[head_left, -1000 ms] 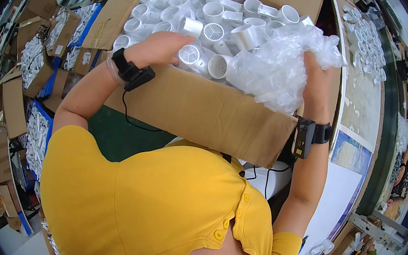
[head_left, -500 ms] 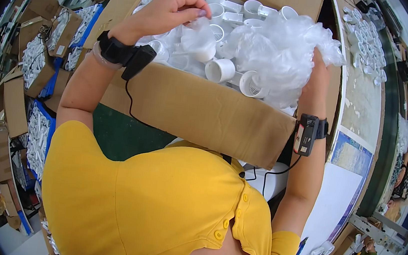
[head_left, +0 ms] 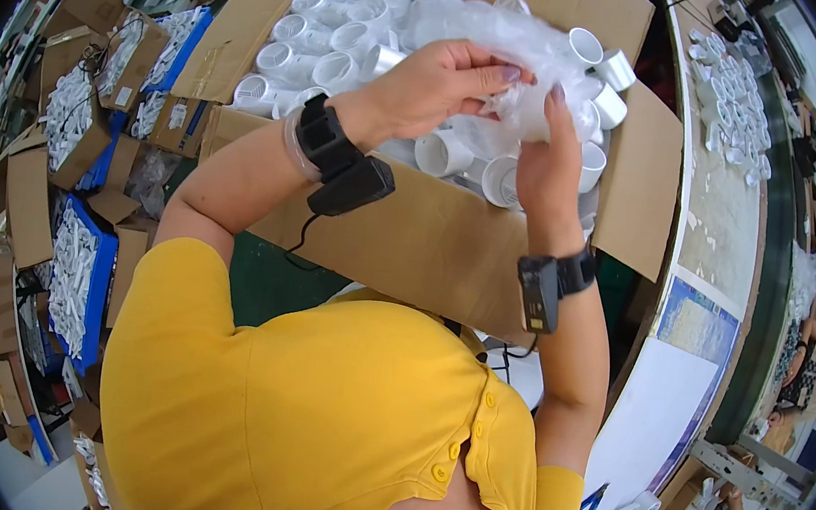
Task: Pack small white plastic components into a cardboard box and secure them with protective foam.
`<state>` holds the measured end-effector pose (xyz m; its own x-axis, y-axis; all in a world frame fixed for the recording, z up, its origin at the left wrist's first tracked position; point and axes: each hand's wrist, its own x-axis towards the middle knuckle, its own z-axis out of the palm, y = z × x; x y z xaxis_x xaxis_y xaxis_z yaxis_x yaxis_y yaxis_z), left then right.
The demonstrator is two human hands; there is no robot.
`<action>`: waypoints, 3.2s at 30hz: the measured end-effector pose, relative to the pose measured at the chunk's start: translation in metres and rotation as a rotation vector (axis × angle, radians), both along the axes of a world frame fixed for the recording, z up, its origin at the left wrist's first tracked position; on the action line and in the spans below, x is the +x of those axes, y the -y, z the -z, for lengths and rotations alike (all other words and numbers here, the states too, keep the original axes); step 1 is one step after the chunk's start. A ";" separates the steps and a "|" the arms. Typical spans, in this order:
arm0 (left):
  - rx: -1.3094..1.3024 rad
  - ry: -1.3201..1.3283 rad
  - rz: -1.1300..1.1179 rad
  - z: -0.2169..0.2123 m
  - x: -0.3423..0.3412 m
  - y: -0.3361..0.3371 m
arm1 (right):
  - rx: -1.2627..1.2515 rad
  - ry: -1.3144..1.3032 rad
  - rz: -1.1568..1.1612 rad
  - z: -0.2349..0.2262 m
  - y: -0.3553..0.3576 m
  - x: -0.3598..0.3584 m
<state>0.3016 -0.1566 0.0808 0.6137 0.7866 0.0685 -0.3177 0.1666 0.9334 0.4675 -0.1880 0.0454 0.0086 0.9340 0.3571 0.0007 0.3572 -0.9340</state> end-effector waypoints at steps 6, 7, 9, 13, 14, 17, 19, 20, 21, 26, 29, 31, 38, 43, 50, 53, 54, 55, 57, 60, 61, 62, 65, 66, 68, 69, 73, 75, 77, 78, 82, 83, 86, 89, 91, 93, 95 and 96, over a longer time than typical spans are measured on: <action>-0.151 0.117 0.076 0.009 -0.008 0.019 | -0.001 0.147 -0.016 -0.010 0.024 -0.001; -0.154 0.117 0.067 0.004 -0.013 0.019 | -0.048 0.171 0.009 -0.008 0.021 0.005; 0.047 -0.084 0.064 -0.021 -0.031 0.016 | -0.140 0.214 0.074 -0.005 0.013 0.022; 0.262 -0.428 -0.116 -0.023 -0.118 -0.012 | -0.208 0.181 0.085 -0.003 -0.001 0.042; 0.244 -0.508 -0.233 -0.020 -0.139 -0.017 | -0.242 -0.015 0.124 -0.006 -0.001 0.043; 0.357 -0.927 -0.401 0.019 -0.199 -0.020 | -0.279 -0.240 0.146 -0.006 -0.003 0.045; 0.519 -1.405 -0.209 0.023 -0.201 -0.010 | -0.294 -0.279 0.141 -0.004 -0.001 0.050; 0.520 -1.405 -0.208 0.024 -0.201 -0.009 | -0.294 -0.279 0.143 -0.003 0.000 0.051; 0.531 -1.400 -0.199 0.026 -0.199 -0.007 | -0.297 -0.284 0.143 -0.003 0.001 0.050; 0.901 -1.238 -0.245 0.039 -0.170 0.009 | -0.283 -0.291 0.116 -0.002 0.003 0.048; 1.082 -1.191 -0.230 0.041 -0.167 0.005 | -0.281 -0.306 0.108 -0.003 0.004 0.047; 1.098 -1.272 -0.149 0.042 -0.166 0.001 | -0.296 -0.337 0.112 -0.004 0.005 0.046; 1.025 -1.238 -0.120 0.041 -0.164 -0.012 | -0.280 -0.352 0.118 -0.003 0.007 0.050; 0.595 -0.898 -0.355 0.020 -0.174 -0.016 | -0.283 -0.372 0.086 0.000 0.007 0.059; 0.159 -0.516 -0.518 0.010 -0.182 -0.030 | -0.252 -0.410 0.069 0.007 0.005 0.059; 0.309 -0.809 -0.468 0.013 -0.162 -0.030 | -0.270 -0.410 0.064 0.005 0.007 0.058; 0.488 -1.070 -0.399 0.014 -0.152 -0.029 | -0.282 -0.409 0.056 0.004 0.007 0.058; 0.669 -1.326 -0.319 0.014 -0.147 -0.028 | -0.294 -0.408 0.049 0.003 0.008 0.058; 0.779 -1.309 -0.223 0.025 -0.152 -0.036 | -0.290 -0.396 0.053 0.004 0.008 0.060; 0.988 -1.271 -0.032 0.031 -0.154 -0.039 | -0.288 -0.377 0.051 0.007 0.008 0.061; 1.014 -1.334 0.015 0.032 -0.155 -0.041 | -0.300 -0.377 0.060 0.007 0.008 0.062; 1.038 -1.397 0.063 0.032 -0.156 -0.042 | -0.312 -0.376 0.068 0.007 0.007 0.063; 1.093 -1.534 0.125 0.032 -0.145 -0.043 | -0.316 -0.375 0.073 0.007 0.006 0.061; 1.122 -1.611 0.138 0.032 -0.140 -0.043 | -0.309 -0.375 0.068 0.008 0.006 0.059; 1.150 -1.688 0.152 0.033 -0.139 -0.044 | -0.302 -0.375 0.062 0.009 0.006 0.059; 1.132 -1.541 0.056 0.035 -0.144 -0.045 | -0.300 -0.365 0.060 0.010 0.006 0.059; 0.984 -1.109 -0.199 0.030 -0.163 -0.056 | -0.299 -0.356 0.051 0.013 0.003 0.064; 0.785 -0.839 -0.339 0.020 -0.167 -0.060 | -0.304 -0.378 0.044 0.014 0.002 0.067; 0.904 -0.975 -0.272 0.023 -0.164 -0.048 | -0.307 -0.383 0.045 0.015 0.002 0.066; 1.025 -1.109 -0.199 0.021 -0.158 -0.039 | -0.307 -0.389 0.048 0.016 0.002 0.066; 1.221 -1.422 -0.040 0.043 -0.156 -0.032 | -0.321 -0.381 0.054 0.013 0.005 0.058; 1.260 -1.504 0.005 0.047 -0.153 -0.032 | -0.328 -0.370 0.064 0.012 0.006 0.058; 1.004 -1.170 -0.195 0.040 -0.159 -0.042 | -0.317 -0.333 0.091 0.015 0.006 0.063; 0.718 -0.878 -0.317 0.036 -0.183 -0.060 | -0.316 -0.345 0.081 0.014 0.005 0.067; 0.426 -0.611 -0.362 0.028 -0.192 -0.074 | -0.315 -0.403 0.054 0.010 0.003 0.069; 0.392 -0.613 -0.418 0.015 -0.194 -0.081 | -0.310 -0.409 0.051 0.014 0.002 0.065; 0.317 -0.612 -0.525 0.000 -0.189 -0.085 | -0.304 -0.417 0.046 0.016 0.003 0.060; 0.319 -0.610 -0.525 0.004 -0.185 -0.089 | -0.301 -0.415 0.047 0.015 0.004 0.059</action>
